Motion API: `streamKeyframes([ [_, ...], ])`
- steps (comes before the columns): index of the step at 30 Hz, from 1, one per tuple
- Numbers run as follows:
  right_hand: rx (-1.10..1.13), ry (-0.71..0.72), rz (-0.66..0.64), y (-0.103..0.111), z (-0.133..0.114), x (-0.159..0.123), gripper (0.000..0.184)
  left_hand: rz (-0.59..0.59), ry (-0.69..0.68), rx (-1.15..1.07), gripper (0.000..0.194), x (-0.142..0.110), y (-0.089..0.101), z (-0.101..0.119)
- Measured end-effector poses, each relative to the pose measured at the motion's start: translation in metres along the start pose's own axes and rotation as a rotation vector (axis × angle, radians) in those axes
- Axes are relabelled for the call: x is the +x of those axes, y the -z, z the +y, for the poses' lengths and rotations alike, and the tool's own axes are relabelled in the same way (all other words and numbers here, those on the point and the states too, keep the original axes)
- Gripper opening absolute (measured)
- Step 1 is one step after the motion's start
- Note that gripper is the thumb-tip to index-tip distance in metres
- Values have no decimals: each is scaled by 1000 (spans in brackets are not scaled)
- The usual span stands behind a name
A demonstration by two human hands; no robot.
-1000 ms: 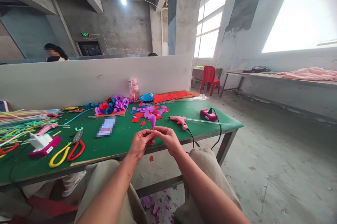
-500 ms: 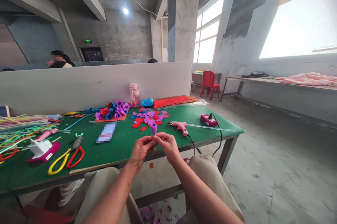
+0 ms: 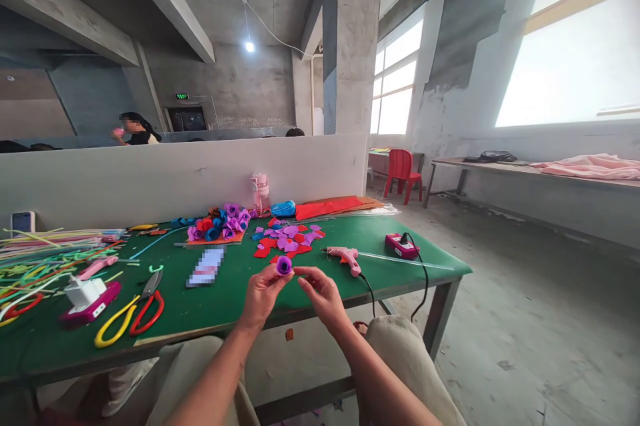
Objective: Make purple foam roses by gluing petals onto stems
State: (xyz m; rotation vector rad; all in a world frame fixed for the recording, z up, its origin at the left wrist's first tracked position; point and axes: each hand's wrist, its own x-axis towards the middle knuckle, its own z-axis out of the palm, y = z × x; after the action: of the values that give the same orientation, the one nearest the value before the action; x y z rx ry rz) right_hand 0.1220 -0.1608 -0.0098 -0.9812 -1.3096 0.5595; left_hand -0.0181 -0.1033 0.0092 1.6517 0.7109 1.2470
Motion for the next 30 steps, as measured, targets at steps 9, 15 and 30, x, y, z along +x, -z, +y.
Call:
streamKeyframes([
  [9, -105, -53, -53, -17, 2, 41, 20, -2, -122, 128, 13, 45, 20, 10],
  [15, -225, -25, -79, -31, 14, 79, 19, -63, 28, 100, 18, 68, 25, 12],
  [30, -324, -271, -65, 27, 49, 71, 26, -38, 120, 255, 23, 165, 73, -46],
])
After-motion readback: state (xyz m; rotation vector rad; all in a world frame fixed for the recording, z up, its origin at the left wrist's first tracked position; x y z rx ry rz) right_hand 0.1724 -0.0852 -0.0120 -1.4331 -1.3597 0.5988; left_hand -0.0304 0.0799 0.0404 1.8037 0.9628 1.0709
